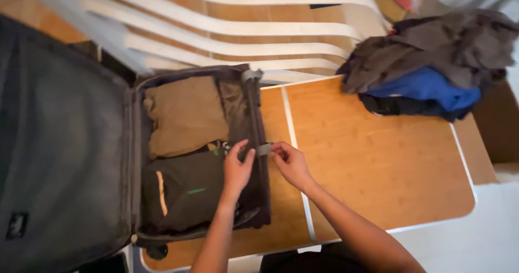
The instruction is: The person folds several pieces of clothing, including grey pants, a green shirt, and a brown shirt, by hand on a wooden table and then places them inside an open suitcase.
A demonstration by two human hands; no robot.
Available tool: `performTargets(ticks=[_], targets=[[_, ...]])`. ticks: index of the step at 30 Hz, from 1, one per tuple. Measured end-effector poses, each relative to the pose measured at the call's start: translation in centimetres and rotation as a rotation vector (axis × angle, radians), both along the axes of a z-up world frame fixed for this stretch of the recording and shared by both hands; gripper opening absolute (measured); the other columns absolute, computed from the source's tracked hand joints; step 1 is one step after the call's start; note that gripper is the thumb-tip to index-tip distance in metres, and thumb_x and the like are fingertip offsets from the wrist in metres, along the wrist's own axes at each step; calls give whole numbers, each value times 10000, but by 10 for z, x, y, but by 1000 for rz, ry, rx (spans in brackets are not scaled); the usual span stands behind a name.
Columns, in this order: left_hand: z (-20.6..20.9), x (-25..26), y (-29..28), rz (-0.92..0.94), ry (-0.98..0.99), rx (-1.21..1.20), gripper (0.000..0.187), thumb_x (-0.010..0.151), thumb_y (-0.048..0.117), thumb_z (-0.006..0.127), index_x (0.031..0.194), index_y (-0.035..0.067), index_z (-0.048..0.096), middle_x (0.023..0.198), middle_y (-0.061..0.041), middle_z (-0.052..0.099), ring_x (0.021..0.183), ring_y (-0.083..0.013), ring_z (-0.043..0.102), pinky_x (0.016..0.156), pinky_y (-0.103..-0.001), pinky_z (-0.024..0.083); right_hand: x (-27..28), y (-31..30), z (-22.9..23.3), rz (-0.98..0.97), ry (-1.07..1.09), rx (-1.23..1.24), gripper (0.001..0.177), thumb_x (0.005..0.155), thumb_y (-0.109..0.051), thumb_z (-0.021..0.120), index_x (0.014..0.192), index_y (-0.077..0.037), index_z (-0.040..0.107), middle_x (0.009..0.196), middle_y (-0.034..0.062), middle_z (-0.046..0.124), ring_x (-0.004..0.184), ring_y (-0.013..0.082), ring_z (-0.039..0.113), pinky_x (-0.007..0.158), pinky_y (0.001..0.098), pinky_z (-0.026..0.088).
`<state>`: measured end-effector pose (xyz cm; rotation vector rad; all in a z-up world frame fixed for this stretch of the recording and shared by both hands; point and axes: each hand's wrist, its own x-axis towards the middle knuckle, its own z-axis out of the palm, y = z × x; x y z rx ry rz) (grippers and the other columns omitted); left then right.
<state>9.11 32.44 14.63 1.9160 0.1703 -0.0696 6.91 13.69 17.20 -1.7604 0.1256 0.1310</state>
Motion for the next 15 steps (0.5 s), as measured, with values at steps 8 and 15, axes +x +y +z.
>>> performTargets(ticks=[8, 15], targets=[[55, -26, -85, -172, -350, 83, 356, 905, 145, 718, 1242, 37, 673, 1312, -213, 671, 1183, -350, 663, 977, -361, 527, -18, -93, -13, -164, 77, -55, 177, 917, -110, 677, 1077, -41, 710, 744, -22, 664, 641, 59, 587, 590, 236, 495], [-49, -53, -131, -214, -3, -49, 345, 924, 181, 736, 1243, 59, 684, 1177, -153, 676, 956, -255, 674, 726, -319, 536, -24, -193, -45, -268, 77, -90, 175, 910, -126, 685, 1059, -41, 721, 729, -9, 658, 651, 73, 608, 600, 246, 499]])
